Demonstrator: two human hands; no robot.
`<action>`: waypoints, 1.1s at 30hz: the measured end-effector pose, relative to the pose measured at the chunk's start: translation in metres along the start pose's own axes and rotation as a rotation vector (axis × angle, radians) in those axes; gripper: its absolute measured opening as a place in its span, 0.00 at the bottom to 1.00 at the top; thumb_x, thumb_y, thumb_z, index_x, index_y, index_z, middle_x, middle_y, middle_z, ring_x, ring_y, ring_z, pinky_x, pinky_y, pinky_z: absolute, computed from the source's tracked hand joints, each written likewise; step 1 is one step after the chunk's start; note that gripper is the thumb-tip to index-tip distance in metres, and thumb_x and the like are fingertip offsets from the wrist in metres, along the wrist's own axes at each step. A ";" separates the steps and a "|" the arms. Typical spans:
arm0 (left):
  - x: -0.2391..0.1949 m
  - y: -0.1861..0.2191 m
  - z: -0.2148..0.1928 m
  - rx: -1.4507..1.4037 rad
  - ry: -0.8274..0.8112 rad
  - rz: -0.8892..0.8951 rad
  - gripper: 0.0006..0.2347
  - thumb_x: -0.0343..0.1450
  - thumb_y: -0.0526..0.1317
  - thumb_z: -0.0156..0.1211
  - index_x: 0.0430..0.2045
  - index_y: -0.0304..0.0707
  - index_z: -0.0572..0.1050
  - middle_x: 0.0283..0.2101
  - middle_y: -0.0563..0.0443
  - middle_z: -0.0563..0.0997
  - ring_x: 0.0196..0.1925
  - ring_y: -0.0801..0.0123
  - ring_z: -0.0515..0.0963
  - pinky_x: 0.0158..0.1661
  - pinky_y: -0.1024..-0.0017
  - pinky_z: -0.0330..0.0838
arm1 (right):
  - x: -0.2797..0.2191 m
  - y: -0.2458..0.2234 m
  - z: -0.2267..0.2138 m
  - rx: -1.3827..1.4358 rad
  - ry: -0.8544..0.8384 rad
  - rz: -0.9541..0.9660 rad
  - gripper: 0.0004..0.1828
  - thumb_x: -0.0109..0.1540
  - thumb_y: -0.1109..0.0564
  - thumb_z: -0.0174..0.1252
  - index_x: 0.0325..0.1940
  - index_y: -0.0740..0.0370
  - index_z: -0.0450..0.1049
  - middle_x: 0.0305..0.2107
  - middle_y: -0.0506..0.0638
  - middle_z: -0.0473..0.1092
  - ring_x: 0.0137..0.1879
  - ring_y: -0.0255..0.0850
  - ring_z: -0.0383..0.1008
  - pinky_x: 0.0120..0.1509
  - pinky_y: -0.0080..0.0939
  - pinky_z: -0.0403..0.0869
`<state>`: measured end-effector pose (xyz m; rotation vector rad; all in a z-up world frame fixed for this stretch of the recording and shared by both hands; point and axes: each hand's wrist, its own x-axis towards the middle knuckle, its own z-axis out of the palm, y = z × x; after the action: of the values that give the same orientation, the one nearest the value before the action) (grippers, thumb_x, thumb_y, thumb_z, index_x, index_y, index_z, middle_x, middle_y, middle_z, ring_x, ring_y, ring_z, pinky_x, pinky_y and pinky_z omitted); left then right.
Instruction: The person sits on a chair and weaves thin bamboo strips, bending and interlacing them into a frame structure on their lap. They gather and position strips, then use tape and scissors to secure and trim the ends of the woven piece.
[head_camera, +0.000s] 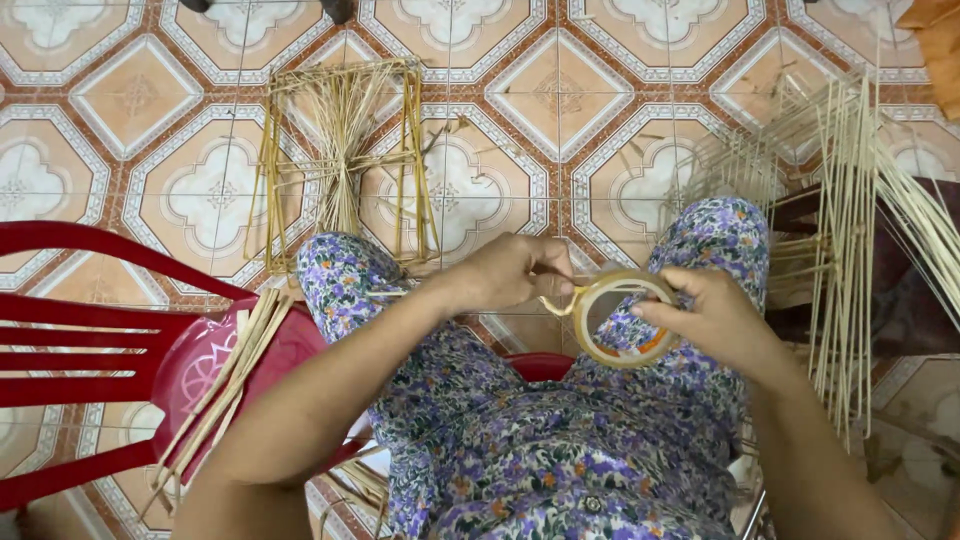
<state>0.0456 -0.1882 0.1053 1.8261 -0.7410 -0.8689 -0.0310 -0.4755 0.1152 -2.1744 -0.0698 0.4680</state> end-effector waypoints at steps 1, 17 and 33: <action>-0.002 -0.003 0.001 -0.003 0.060 0.005 0.06 0.71 0.40 0.63 0.36 0.38 0.79 0.39 0.53 0.86 0.45 0.71 0.84 0.50 0.68 0.77 | 0.004 -0.001 0.003 -0.006 0.004 -0.072 0.13 0.56 0.51 0.66 0.37 0.63 0.81 0.19 0.44 0.76 0.26 0.31 0.73 0.31 0.37 0.72; -0.020 0.017 -0.021 0.162 0.233 0.085 0.06 0.71 0.33 0.65 0.40 0.37 0.77 0.38 0.48 0.86 0.41 0.65 0.86 0.44 0.67 0.78 | 0.023 -0.046 -0.002 0.012 0.064 0.135 0.14 0.59 0.47 0.63 0.39 0.59 0.81 0.21 0.44 0.75 0.26 0.33 0.75 0.29 0.38 0.74; 0.021 -0.026 -0.035 -0.060 0.187 0.214 0.04 0.71 0.30 0.62 0.37 0.35 0.80 0.35 0.53 0.85 0.38 0.77 0.81 0.44 0.75 0.77 | 0.026 -0.029 -0.005 0.044 0.104 -0.329 0.12 0.61 0.54 0.64 0.44 0.64 0.79 0.38 0.50 0.74 0.45 0.38 0.74 0.49 0.42 0.74</action>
<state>0.0886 -0.1780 0.0865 1.7115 -0.7664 -0.5675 -0.0015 -0.4555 0.1327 -2.0877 -0.3507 0.1671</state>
